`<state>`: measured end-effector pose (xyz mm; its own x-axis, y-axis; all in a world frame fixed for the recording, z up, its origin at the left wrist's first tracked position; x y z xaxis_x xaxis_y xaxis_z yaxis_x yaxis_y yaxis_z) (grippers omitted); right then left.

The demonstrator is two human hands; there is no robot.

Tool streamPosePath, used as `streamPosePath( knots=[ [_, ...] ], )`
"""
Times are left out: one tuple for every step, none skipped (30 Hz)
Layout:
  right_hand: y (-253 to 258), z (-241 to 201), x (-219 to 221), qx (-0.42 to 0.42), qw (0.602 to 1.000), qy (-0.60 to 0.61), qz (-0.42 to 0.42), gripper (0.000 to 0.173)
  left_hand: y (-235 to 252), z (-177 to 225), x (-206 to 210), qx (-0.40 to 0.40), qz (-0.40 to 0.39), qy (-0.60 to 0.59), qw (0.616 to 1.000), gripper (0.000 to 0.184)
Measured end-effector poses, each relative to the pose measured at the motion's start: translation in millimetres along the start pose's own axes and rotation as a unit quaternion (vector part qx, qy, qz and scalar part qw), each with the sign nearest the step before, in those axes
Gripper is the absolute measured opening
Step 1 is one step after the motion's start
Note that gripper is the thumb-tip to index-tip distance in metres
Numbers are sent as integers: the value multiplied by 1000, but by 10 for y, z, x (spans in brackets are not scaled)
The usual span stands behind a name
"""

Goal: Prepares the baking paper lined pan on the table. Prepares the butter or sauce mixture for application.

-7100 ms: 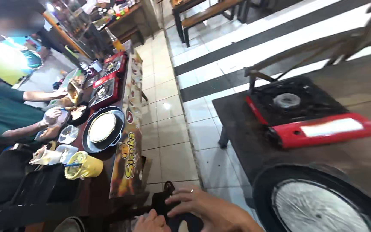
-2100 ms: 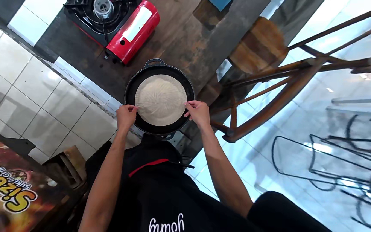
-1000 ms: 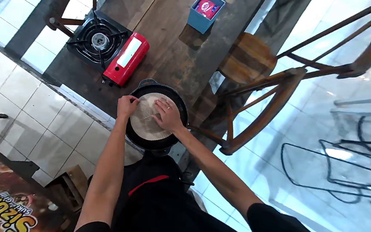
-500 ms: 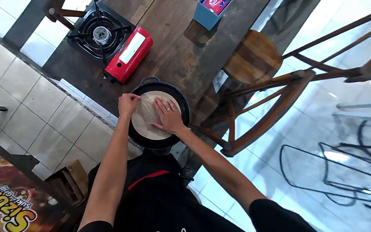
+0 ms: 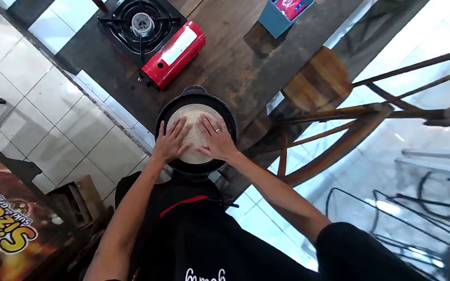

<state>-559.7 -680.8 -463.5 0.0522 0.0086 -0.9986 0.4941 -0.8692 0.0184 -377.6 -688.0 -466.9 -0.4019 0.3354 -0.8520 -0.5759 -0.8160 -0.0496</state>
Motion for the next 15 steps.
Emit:
streamPosePath(
  knots=[
    [-85, 22, 9, -9, 1000, -6, -2, 101, 6, 0, -8, -3, -6, -3, 1000, 67],
    [-174, 40, 22, -14, 1000, -13, -9, 101, 13, -3, -7, -6, -11, -4, 1000, 67],
    [-262, 53, 31, -16, 999, -19, -20, 98, 16, 1, -12, -7, -9, -5, 1000, 67],
    [-347, 57, 33, -16, 999, -23, -33, 94, 9, 15, -21, -7, -4, -3, 1000, 67],
    [-417, 57, 22, -16, 999, -28, -43, 92, 2, 37, -40, -12, 2, 1, 1000, 66],
    [-466, 59, 5, -19, 998, -34, -50, 91, 1, 78, -80, -22, 5, 9, 1000, 66],
    [-509, 58, -24, -21, 997, -36, -58, 95, -2, 145, -129, -35, 9, 13, 999, 65],
    [-549, 59, -64, -23, 997, -32, -67, 101, -3, 237, -169, -43, 16, 9, 999, 64],
    [-593, 57, -117, -27, 997, -22, -64, 105, -7, 346, -176, -38, 26, 3, 999, 65],
    [-632, 56, -183, -27, 999, -4, -35, 102, -10, 459, -148, -28, 35, -6, 999, 64],
    [-640, 55, -249, -24, 1000, 16, -2, 96, -1, 554, -87, -15, 40, -15, 999, 63],
    [-609, 58, -309, -14, 999, 34, 29, 88, 22, 620, -6, -6, 42, -26, 999, 62],
    [-540, 60, -354, 3, 997, 54, 58, 78, 50, 657, 88, 0, 45, -36, 998, 62],
    [-445, 53, -375, 23, 994, 74, 78, 68, 67, 672, 194, 1, 45, -41, 998, 63],
    [-334, 34, -373, 43, 991, 94, 87, 59, 64, 675, 299, -2, 42, -37, 998, 64]
  ],
)
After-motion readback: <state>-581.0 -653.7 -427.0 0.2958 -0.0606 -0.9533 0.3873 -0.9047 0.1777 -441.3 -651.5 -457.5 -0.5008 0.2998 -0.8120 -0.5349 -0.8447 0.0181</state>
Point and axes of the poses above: each hand's wrist, its own y-axis towards the middle knuckle, its own x-axis out of the palm, z = x × y, the point moved 7 cm from there along y, towards the middle knuckle, and after that the axes turned 14 degrees about -y, right-handed, at the moved point
